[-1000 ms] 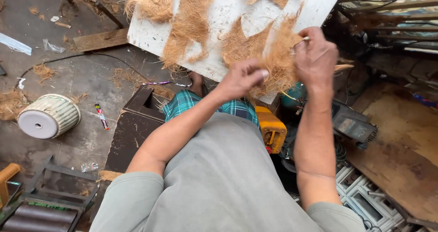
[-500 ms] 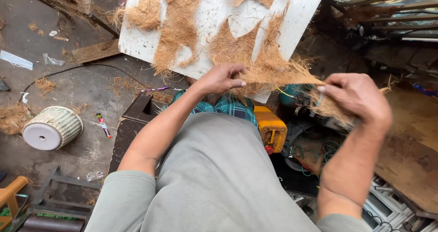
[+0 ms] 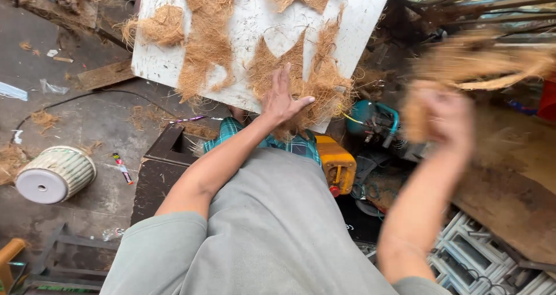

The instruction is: The person tears and fluffs coconut fiber by hand on a white board, then uses a spray gun to apply liquid to the material. The person handles the fiber repeatedly, spreading and compressing it before spraying.

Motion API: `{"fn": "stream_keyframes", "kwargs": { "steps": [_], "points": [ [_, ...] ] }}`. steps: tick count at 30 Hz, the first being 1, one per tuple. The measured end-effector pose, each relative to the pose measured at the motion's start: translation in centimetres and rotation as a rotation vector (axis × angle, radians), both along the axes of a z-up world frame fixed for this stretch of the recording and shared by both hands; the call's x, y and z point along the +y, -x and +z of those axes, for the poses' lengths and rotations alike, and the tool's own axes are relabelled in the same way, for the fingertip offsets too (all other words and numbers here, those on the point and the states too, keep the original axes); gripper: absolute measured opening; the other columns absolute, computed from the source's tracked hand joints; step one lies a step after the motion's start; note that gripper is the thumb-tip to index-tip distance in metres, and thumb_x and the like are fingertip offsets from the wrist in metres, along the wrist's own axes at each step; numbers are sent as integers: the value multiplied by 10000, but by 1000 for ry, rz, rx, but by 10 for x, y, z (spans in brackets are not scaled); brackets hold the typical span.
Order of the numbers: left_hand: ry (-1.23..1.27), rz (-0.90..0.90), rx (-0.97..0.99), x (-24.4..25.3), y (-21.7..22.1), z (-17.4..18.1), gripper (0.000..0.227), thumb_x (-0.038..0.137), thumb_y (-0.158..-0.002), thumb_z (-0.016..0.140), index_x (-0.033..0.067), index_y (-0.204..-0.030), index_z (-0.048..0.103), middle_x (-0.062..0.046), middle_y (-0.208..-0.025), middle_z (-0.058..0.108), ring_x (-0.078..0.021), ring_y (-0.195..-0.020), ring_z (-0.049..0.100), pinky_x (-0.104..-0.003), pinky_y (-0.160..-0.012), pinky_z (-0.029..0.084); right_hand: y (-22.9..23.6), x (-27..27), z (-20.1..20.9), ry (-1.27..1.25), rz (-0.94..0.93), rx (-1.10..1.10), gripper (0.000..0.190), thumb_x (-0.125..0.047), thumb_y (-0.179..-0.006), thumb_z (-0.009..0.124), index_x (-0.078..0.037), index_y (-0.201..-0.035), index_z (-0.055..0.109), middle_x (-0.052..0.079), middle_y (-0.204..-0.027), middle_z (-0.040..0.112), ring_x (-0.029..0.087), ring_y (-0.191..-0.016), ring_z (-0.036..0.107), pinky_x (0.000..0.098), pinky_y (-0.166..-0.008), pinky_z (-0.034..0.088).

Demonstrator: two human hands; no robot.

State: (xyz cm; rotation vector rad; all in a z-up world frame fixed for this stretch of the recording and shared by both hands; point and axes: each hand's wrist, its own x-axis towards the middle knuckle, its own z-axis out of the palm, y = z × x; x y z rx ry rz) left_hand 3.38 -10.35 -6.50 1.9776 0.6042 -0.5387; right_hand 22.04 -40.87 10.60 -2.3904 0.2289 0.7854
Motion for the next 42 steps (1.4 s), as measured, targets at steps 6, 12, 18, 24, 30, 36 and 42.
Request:
{"fn": "stream_keyframes", "kwargs": {
  "steps": [6,12,18,24,30,36,42],
  "points": [
    [238,194,-19,-4,-6,48,1075,559,-892,695,131,-1595,3,-373,-1555,190,-590,-1387,312,-687,-1096,368,99,127,-155,-575,-352,263,158,-217,-954,694,-164,-863,575,-91,-647,545,55,-585,572,165,-530,387],
    [769,361,6,-7,10,14,426,545,-784,779,155,-956,766,-87,-801,742,-231,-785,716,-357,-735,567,110,92,-162,-904,-325,626,141,-171,-979,579,-79,-1072,629,194,-1128,713,327,-977,726,483,-897,567],
    [718,528,-104,-1,89,32,475,400,-706,849,182,-1111,735,-72,-991,768,-220,-942,729,-390,-838,576,74,104,-90,-850,87,833,484,-143,-867,592,84,-1289,526,337,-1389,528,459,-1152,623,577,-955,518],
    [686,873,-434,19,248,66,423,99,-776,799,72,-1181,682,-130,-1116,721,-229,-1046,638,-464,-994,498,17,106,-75,-1023,392,711,217,-119,-883,559,94,-845,568,404,-1093,565,552,-995,647,639,-889,520],
    [335,1132,105,2,449,57,480,160,-738,764,118,-1207,673,11,-1164,713,-111,-1014,636,-284,-953,478,43,146,-14,-894,619,528,168,-245,-984,620,-81,-991,658,91,-1015,642,188,-951,650,324,-840,583],
    [-286,1514,131,-71,654,-21,472,183,-875,775,25,-1296,633,-132,-1199,684,-233,-1077,640,-360,-936,489,92,167,-7,-570,651,210,144,-177,-914,637,-84,-1017,596,-21,-780,553,61,-661,486,176,-599,355],
    [-172,1639,1113,-86,683,7,983,433,-937,775,26,-1557,129,-192,-1628,150,-404,-1494,242,-605,-1156,152,162,213,-4,-452,740,192,515,-52,-935,609,-119,-1431,489,-39,-712,519,55,-618,475,198,-610,438]
  ]
}}
